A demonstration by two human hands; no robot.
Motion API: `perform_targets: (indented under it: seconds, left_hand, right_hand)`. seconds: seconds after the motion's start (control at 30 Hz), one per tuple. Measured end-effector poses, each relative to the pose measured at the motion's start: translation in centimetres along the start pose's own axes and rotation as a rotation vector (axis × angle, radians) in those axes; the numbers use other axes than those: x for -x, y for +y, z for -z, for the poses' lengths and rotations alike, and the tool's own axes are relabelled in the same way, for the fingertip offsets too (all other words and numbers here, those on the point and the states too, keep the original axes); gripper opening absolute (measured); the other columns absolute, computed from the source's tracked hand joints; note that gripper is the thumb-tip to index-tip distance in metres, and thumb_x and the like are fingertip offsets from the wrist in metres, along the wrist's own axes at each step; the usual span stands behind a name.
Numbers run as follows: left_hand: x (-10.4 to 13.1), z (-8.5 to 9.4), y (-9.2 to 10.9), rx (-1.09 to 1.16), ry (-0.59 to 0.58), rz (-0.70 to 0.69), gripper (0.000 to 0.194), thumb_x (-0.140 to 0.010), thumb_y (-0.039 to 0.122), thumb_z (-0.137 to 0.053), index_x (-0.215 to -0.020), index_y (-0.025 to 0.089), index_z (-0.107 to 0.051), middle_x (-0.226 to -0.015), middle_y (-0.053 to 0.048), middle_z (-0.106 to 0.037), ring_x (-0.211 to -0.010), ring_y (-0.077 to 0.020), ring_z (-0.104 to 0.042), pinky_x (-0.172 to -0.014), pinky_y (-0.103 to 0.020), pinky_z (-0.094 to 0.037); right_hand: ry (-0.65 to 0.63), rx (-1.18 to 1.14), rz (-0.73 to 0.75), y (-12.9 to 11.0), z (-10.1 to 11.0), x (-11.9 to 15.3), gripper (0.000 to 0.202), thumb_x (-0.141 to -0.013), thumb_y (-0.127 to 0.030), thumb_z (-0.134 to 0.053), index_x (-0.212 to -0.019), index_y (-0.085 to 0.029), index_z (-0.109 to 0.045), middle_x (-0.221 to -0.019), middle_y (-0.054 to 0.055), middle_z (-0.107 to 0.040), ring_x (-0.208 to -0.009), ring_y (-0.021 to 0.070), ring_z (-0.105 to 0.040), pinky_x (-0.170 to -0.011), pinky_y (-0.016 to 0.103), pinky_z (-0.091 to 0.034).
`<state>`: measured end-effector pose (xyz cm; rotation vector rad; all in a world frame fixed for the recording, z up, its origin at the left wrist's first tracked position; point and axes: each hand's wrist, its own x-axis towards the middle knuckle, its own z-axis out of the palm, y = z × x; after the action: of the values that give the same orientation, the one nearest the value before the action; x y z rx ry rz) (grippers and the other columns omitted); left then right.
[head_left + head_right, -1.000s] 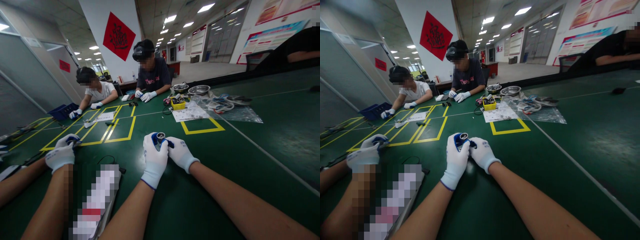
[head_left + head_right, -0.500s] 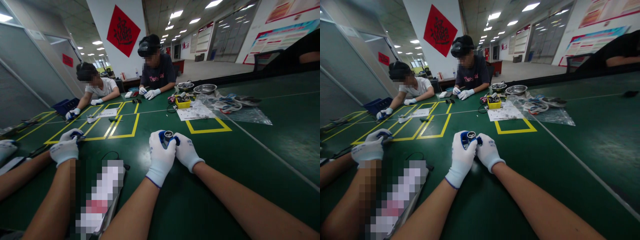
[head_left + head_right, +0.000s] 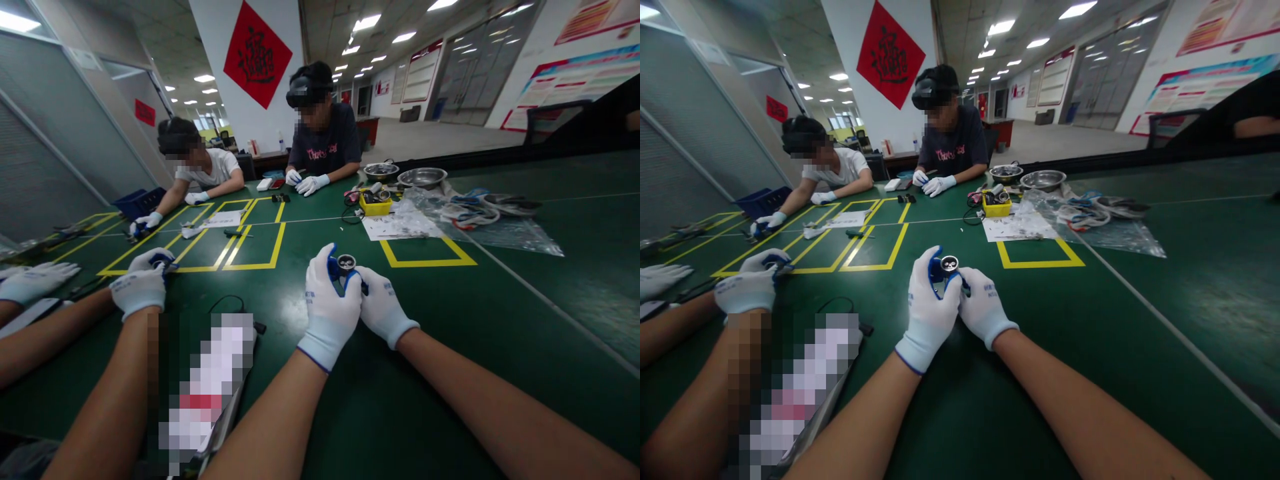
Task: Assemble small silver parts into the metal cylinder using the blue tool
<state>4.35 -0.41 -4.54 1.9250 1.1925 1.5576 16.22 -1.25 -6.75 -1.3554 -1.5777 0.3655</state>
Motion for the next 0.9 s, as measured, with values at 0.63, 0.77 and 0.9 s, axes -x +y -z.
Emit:
perform_targets:
  seconds: [0.63, 0.77, 0.9]
  left_hand:
    - [-0.6, 1.4, 0.2, -0.27, -0.042, -0.402, 0.026, -0.091, 0.017, -0.06, -0.116, 0.019, -0.066, -0.108, -0.011, -0.07, -0.102, -0.0254, -0.067, -0.091, -0.04, -0.056]
    - [-0.7, 1.3, 0.3, -0.245, -0.039, -0.371, 0.024, -0.091, 0.017, -0.061, -0.113, 0.02, -0.066, -0.107, -0.009, -0.07, -0.1, -0.0234, -0.068, -0.089, -0.037, -0.057]
    - [-0.7, 1.3, 0.4, -0.246, -0.027, -0.364, 0.024, -0.09, 0.017, -0.061, -0.112, 0.02, -0.067, -0.105, -0.009, -0.07, -0.099, -0.0235, -0.068, -0.088, -0.036, -0.057]
  right_hand:
    - [0.101, 0.043, 0.177, 0.4, -0.1, 0.3, 0.012, -0.091, -0.024, -0.054, -0.084, -0.022, -0.063, -0.083, 0.008, -0.072, -0.076, 0.0238, -0.066, -0.068, 0.035, -0.051]
    - [0.114, 0.063, 0.192, 0.4, -0.1, 0.3, 0.014, -0.092, -0.025, -0.053, -0.085, -0.021, -0.064, -0.083, 0.008, -0.072, -0.075, 0.024, -0.066, -0.067, 0.035, -0.052]
    - [0.116, 0.102, 0.242, 0.3, 0.0, 0.3, 0.013, -0.092, -0.022, -0.054, -0.086, -0.021, -0.065, -0.082, 0.008, -0.073, -0.076, 0.0246, -0.067, -0.069, 0.036, -0.053]
